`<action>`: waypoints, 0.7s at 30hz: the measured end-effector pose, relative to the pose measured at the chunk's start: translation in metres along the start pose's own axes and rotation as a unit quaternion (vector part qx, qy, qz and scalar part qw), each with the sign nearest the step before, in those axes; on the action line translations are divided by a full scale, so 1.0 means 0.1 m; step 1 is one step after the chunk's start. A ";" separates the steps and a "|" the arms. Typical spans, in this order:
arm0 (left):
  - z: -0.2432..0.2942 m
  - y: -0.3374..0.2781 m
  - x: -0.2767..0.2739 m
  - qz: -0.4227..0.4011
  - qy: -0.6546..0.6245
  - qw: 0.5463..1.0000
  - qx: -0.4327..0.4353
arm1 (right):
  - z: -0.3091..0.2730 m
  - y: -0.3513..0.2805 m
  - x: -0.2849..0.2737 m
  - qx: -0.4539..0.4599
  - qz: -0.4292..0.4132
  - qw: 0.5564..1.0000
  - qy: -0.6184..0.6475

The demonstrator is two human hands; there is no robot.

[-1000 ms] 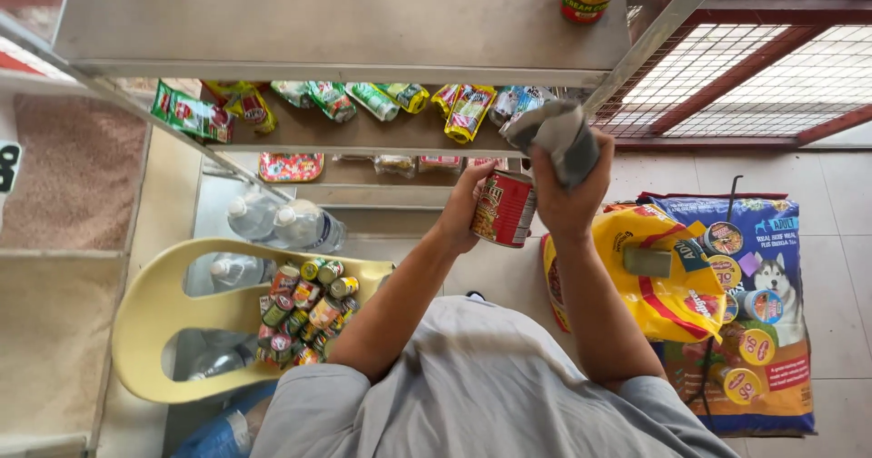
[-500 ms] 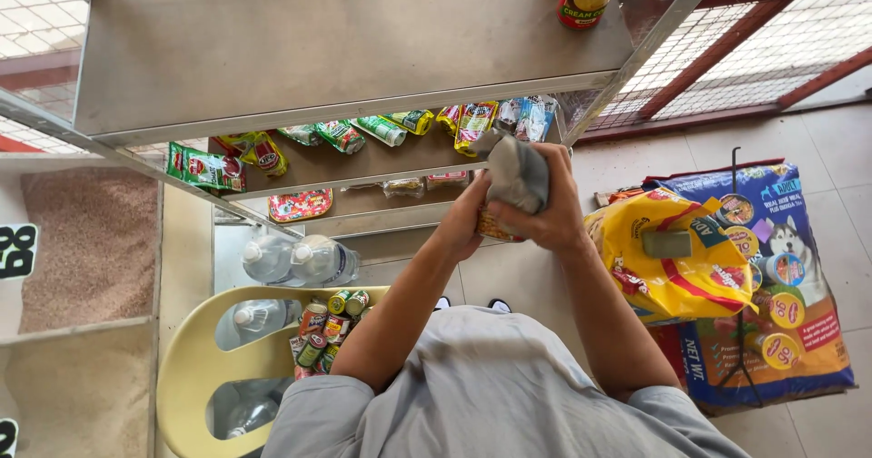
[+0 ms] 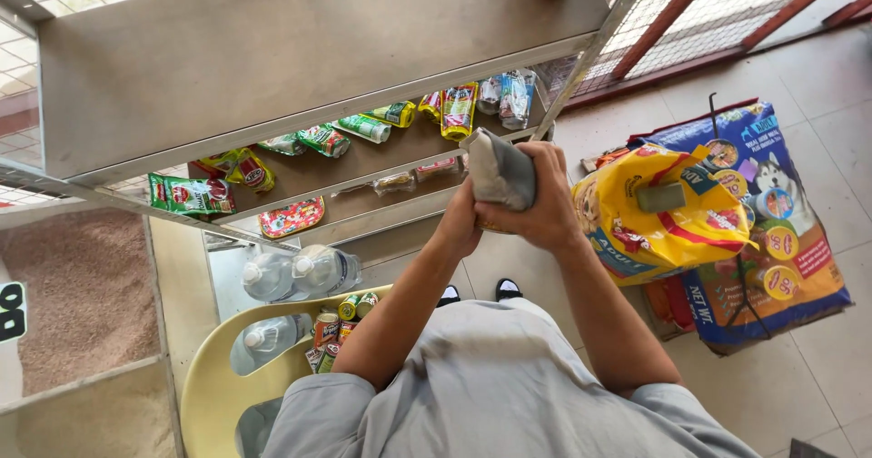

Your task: Wiping canned goods with a cloth and placing them on a grocery store shelf.

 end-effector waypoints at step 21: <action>-0.07 0.27 0.36 -0.032 -0.028 0.995 -0.087 | 0.04 -0.04 -0.46 -0.155 -0.012 0.986 -0.064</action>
Point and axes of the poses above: each hand's wrist, its own y-axis towards the middle knuckle, its own x-axis out of the palm, z = x × y, the point moved 5 cm from there along y, towards the middle knuckle, and after that the axes turned 1 degree about z, right-handed, at the moved point
